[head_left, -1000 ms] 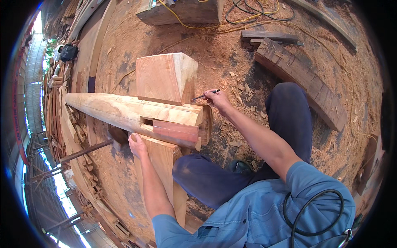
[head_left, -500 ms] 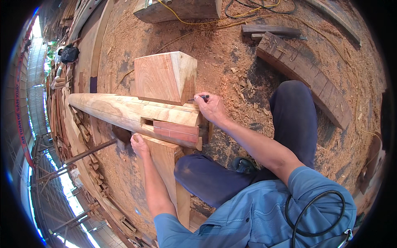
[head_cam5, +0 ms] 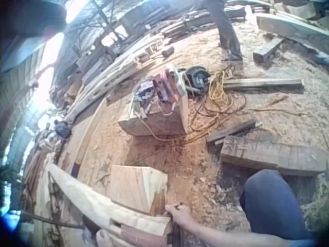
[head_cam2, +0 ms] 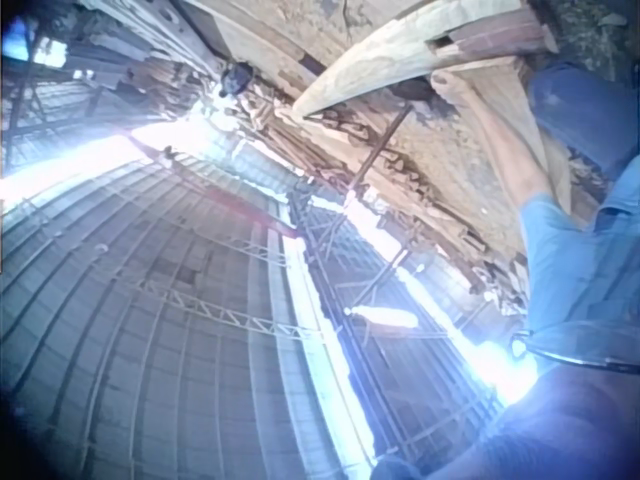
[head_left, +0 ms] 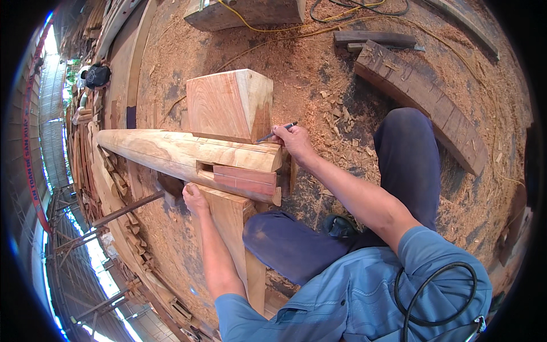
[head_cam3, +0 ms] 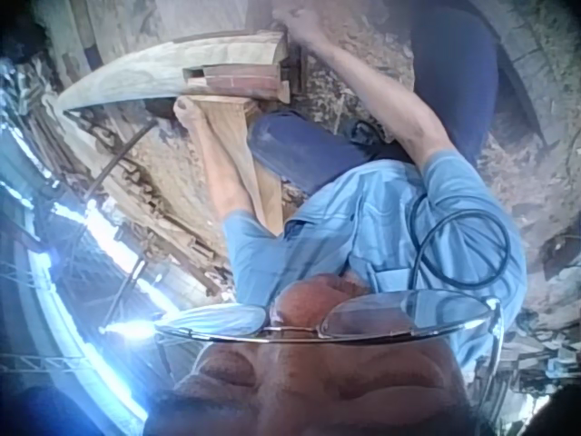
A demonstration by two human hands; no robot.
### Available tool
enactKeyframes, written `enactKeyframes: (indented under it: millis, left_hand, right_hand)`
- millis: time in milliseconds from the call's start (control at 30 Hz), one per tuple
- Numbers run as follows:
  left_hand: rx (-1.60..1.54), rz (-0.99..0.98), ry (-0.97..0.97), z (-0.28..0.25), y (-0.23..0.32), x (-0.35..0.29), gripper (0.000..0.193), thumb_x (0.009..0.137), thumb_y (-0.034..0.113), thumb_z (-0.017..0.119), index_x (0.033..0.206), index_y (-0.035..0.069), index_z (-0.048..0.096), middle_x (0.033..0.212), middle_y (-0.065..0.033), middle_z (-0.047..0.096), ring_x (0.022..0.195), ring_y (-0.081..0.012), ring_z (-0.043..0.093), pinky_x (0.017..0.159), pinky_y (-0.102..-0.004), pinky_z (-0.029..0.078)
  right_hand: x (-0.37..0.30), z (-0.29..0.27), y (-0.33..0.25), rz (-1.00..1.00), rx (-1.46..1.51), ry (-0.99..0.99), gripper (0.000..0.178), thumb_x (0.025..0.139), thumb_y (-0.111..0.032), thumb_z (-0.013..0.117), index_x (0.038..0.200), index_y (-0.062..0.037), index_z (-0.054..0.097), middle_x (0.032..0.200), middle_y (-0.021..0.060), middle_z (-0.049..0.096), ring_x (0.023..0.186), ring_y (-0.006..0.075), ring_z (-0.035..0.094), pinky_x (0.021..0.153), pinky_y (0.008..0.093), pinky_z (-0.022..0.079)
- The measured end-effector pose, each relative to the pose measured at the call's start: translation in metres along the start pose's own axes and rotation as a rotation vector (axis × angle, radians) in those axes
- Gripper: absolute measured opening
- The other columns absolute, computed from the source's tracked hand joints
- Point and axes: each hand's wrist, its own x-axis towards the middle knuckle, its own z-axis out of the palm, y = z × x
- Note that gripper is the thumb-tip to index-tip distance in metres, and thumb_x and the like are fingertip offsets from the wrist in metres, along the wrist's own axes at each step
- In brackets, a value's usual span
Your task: The person aligns a smaller wooden block against a larger tapered wooden piece and uses a pen to mark cut lines on the larger piece. The person repositions the block and continues marking along the edges to guide subsequent cuts.
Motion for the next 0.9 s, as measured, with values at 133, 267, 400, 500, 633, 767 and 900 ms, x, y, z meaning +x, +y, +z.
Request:
enactKeyframes:
  millis: [133, 267, 400, 500, 633, 767, 900]
  left_hand:
    - [-0.011, -0.011, -0.011, 0.0, -0.001, 0.0, 0.058, 0.095, 0.049, 0.05, 0.126, 0.001, 0.061, 0.125, -0.0252, 0.063, 0.115, -0.0423, 0.06, 0.098, -0.049, 0.046]
    - [0.007, -0.01, -0.002, 0.001, 0.0, 0.0, 0.06, 0.095, 0.05, 0.049, 0.128, 0.001, 0.06, 0.127, -0.0249, 0.063, 0.117, -0.0419, 0.059, 0.099, -0.0482, 0.045]
    - [-0.014, -0.014, -0.016, -0.001, 0.001, 0.001, 0.061, 0.095, 0.05, 0.049, 0.129, 0.001, 0.06, 0.128, -0.0247, 0.062, 0.118, -0.0407, 0.058, 0.101, -0.047, 0.044]
    - [-0.033, -0.025, -0.042, -0.003, 0.003, 0.0, 0.06, 0.094, 0.049, 0.05, 0.13, 0.001, 0.06, 0.128, -0.0246, 0.062, 0.12, -0.0399, 0.057, 0.102, -0.0462, 0.043]
    - [-0.047, -0.04, -0.035, -0.002, 0.002, 0.0, 0.06, 0.094, 0.048, 0.051, 0.13, 0.0, 0.059, 0.129, -0.025, 0.062, 0.12, -0.0396, 0.057, 0.102, -0.0449, 0.043]
    - [-0.11, -0.03, -0.026, 0.003, -0.004, 0.003, 0.061, 0.094, 0.047, 0.052, 0.13, -0.002, 0.059, 0.129, -0.0256, 0.061, 0.12, -0.0394, 0.057, 0.102, -0.0438, 0.043]
    - [-0.093, -0.03, -0.039, 0.003, -0.009, 0.006, 0.06, 0.095, 0.046, 0.052, 0.129, -0.003, 0.059, 0.129, -0.0258, 0.062, 0.12, -0.0394, 0.057, 0.102, -0.0434, 0.043]
  right_hand:
    - [0.012, -0.006, 0.006, 0.011, -0.184, 0.063, 0.032, 0.095, -0.031, 0.07, 0.081, -0.0023, 0.07, 0.073, 0.0034, 0.068, 0.067, 0.0085, 0.059, 0.063, 0.0253, 0.047]
    - [0.018, -0.01, 0.009, 0.007, -0.148, 0.122, 0.037, 0.093, -0.035, 0.071, 0.075, -0.0027, 0.071, 0.073, 0.0046, 0.071, 0.065, 0.0097, 0.061, 0.06, 0.0274, 0.047]
    - [0.014, -0.006, 0.017, -0.003, -0.043, 0.047, 0.035, 0.094, -0.035, 0.072, 0.081, -0.0026, 0.071, 0.073, 0.0032, 0.07, 0.065, 0.0085, 0.06, 0.06, 0.0255, 0.046]
    - [0.019, -0.006, 0.02, -0.04, -0.073, 0.005, 0.033, 0.095, -0.034, 0.072, 0.085, -0.0028, 0.071, 0.076, 0.003, 0.07, 0.068, 0.0081, 0.06, 0.062, 0.024, 0.047]
    - [0.033, -0.014, 0.016, 0.008, -0.17, 0.111, 0.03, 0.096, -0.031, 0.071, 0.088, -0.0031, 0.071, 0.08, 0.0031, 0.072, 0.071, 0.0083, 0.062, 0.066, 0.0236, 0.049]
    - [0.028, -0.015, 0.014, 0.011, 0.143, -0.082, 0.027, 0.096, -0.03, 0.071, 0.092, -0.0035, 0.071, 0.082, 0.0024, 0.072, 0.07, 0.0083, 0.062, 0.066, 0.0241, 0.05]
    - [0.025, -0.016, 0.014, -0.015, -0.022, -0.137, 0.025, 0.096, -0.029, 0.071, 0.093, -0.004, 0.072, 0.081, 0.0028, 0.072, 0.071, 0.0082, 0.062, 0.068, 0.0234, 0.051]
